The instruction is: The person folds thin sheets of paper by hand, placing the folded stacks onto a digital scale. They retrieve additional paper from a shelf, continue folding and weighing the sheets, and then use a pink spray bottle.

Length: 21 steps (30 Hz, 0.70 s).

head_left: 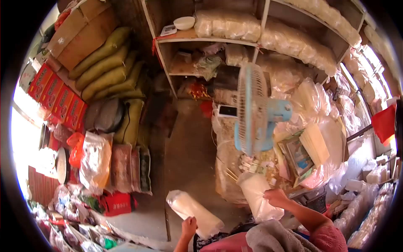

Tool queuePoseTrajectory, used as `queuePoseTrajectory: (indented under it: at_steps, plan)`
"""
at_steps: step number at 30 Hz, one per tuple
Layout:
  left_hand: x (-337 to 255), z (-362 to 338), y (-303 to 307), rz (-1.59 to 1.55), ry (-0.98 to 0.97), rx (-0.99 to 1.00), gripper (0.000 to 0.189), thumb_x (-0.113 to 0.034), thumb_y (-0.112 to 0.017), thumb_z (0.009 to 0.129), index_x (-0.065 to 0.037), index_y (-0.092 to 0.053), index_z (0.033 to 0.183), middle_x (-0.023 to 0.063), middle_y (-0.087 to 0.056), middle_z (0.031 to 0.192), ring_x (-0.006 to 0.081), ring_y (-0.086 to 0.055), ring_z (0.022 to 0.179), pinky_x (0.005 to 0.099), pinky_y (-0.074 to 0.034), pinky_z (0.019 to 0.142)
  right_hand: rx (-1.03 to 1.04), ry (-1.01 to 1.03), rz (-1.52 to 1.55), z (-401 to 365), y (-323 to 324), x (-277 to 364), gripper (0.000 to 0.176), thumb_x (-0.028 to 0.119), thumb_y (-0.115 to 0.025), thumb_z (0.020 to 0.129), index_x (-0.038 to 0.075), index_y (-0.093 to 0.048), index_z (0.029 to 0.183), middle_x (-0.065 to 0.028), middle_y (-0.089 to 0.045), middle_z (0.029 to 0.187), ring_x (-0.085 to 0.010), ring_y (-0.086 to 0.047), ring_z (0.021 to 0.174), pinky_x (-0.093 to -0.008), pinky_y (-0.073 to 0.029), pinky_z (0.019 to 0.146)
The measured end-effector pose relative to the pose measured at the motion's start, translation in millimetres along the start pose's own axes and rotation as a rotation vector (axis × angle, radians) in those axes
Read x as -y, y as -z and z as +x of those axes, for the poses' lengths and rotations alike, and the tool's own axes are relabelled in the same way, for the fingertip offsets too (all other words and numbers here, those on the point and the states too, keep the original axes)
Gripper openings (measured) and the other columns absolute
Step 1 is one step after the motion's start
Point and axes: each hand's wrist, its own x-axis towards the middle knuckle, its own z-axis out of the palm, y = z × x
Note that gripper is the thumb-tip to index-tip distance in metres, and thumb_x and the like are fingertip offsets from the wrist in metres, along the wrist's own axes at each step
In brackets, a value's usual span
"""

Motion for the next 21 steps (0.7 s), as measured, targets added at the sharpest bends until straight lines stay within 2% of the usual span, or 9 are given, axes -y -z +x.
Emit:
queuePoseTrajectory:
  at_steps: [4, 5, 6, 9, 11, 13, 15, 16, 21]
  plan:
    - [37.7, 39.3, 97.3, 0.074, 0.054, -0.008, 0.035, -0.022, -0.049, 0.09, 0.002, -0.055, 0.065, 0.0131, -0.058, 0.052, 0.0215, -0.06, 0.048, 0.035, -0.047, 0.05, 0.01, -0.196, 0.257, 64.9, -14.8, 79.5, 0.022, 0.026, -0.057, 0.084, 0.005, -0.058, 0.076, -0.0165, -0.059, 0.07, -0.0317, -0.061, 0.069, -0.0397, -0.045, 0.06]
    - [35.8, 43.9, 117.6, 0.076, 0.037, -0.018, 0.035, -0.022, -0.048, 0.09, 0.002, -0.054, 0.065, 0.0132, -0.057, 0.051, 0.0219, -0.06, 0.048, 0.0349, -0.048, 0.05, -0.006, -0.22, 0.324, 84.2, -24.8, 97.2, 0.023, 0.027, -0.057, 0.085, 0.006, -0.058, 0.076, -0.0164, -0.059, 0.069, -0.0307, -0.061, 0.068, -0.0388, -0.045, 0.06]
    - [32.4, 49.7, 136.4, 0.062, 0.038, -0.019, 0.034, -0.021, -0.048, 0.09, 0.002, -0.054, 0.065, 0.0133, -0.057, 0.051, 0.022, -0.06, 0.047, 0.0346, -0.048, 0.05, 0.093, -0.28, 0.356, 106.9, -28.9, 111.1, 0.021, 0.026, -0.057, 0.083, 0.005, -0.062, 0.085, -0.0165, -0.062, 0.074, -0.0288, -0.06, 0.069, -0.0364, -0.046, 0.064]
    - [28.8, 74.8, 180.1, 0.055, 0.057, -0.029, 0.033, -0.021, -0.048, 0.089, 0.001, -0.053, 0.065, 0.0135, -0.057, 0.051, 0.022, -0.059, 0.046, 0.0338, -0.047, 0.049, 0.082, -0.334, 0.512, 187.0, -25.6, 166.8, 0.023, 0.027, -0.054, 0.084, 0.005, -0.061, 0.083, -0.0137, -0.063, 0.075, -0.0266, -0.061, 0.07, -0.0367, -0.046, 0.065]
    - [29.0, 99.7, 194.6, 0.036, 0.058, -0.046, 0.032, -0.02, -0.048, 0.089, 0.001, -0.053, 0.065, 0.0134, -0.057, 0.05, 0.0218, -0.059, 0.045, 0.0335, -0.047, 0.048, -0.043, -0.286, 0.556, 253.6, -24.2, 188.1, 0.025, 0.028, -0.052, 0.085, 0.005, -0.06, 0.081, -0.0116, -0.062, 0.074, -0.0247, -0.06, 0.07, -0.0377, -0.046, 0.065]
    - [27.9, 124.7, 211.3, 0.013, 0.054, -0.067, 0.032, -0.02, -0.047, 0.088, 0.001, -0.052, 0.065, 0.0132, -0.057, 0.05, 0.0214, -0.059, 0.045, 0.0332, -0.047, 0.048, -0.229, -0.149, 0.517, 325.7, -7.2, 205.5, 0.024, 0.027, -0.056, 0.083, 0.004, -0.057, 0.074, -0.0109, -0.056, 0.064, -0.0196, -0.054, 0.06, -0.0361, -0.043, 0.057]
    - [14.1, 148.1, 226.4, 0.063, 0.064, -0.071, 0.033, -0.02, -0.047, 0.088, 0.002, -0.053, 0.064, 0.0134, -0.056, 0.049, 0.021, -0.059, 0.045, 0.0331, -0.047, 0.047, -0.298, -0.085, 0.553, 398.5, 12.6, 204.9, 0.021, 0.022, -0.057, 0.08, 0.004, -0.056, 0.071, -0.0103, -0.056, 0.065, -0.0172, -0.054, 0.062, -0.0362, -0.043, 0.059]
    - [5.1, 160.1, 233.2, 0.078, 0.076, -0.063, 0.033, -0.02, -0.047, 0.088, 0.002, -0.053, 0.064, 0.0134, -0.056, 0.049, 0.0208, -0.059, 0.045, 0.033, -0.047, 0.047, -0.32, -0.113, 0.576, 430.3, 29.6, 205.5, 0.023, 0.025, -0.054, 0.08, 0.004, -0.06, 0.073, -0.0151, -0.061, 0.071, -0.0291, -0.06, 0.069, -0.038, -0.045, 0.064]
    - [-17.9, 237.8, 251.3, 0.019, 0.097, -0.021, 0.033, -0.019, -0.048, 0.087, 0.003, -0.054, 0.063, 0.0119, -0.057, 0.049, 0.0188, -0.059, 0.046, 0.0306, -0.046, 0.047, -0.495, -0.129, 0.672, 589.1, 102.7, 148.5, 0.019, 0.022, -0.058, 0.077, 0.005, -0.065, 0.081, -0.0155, -0.064, 0.076, -0.0295, -0.063, 0.073, -0.0376, -0.047, 0.067]
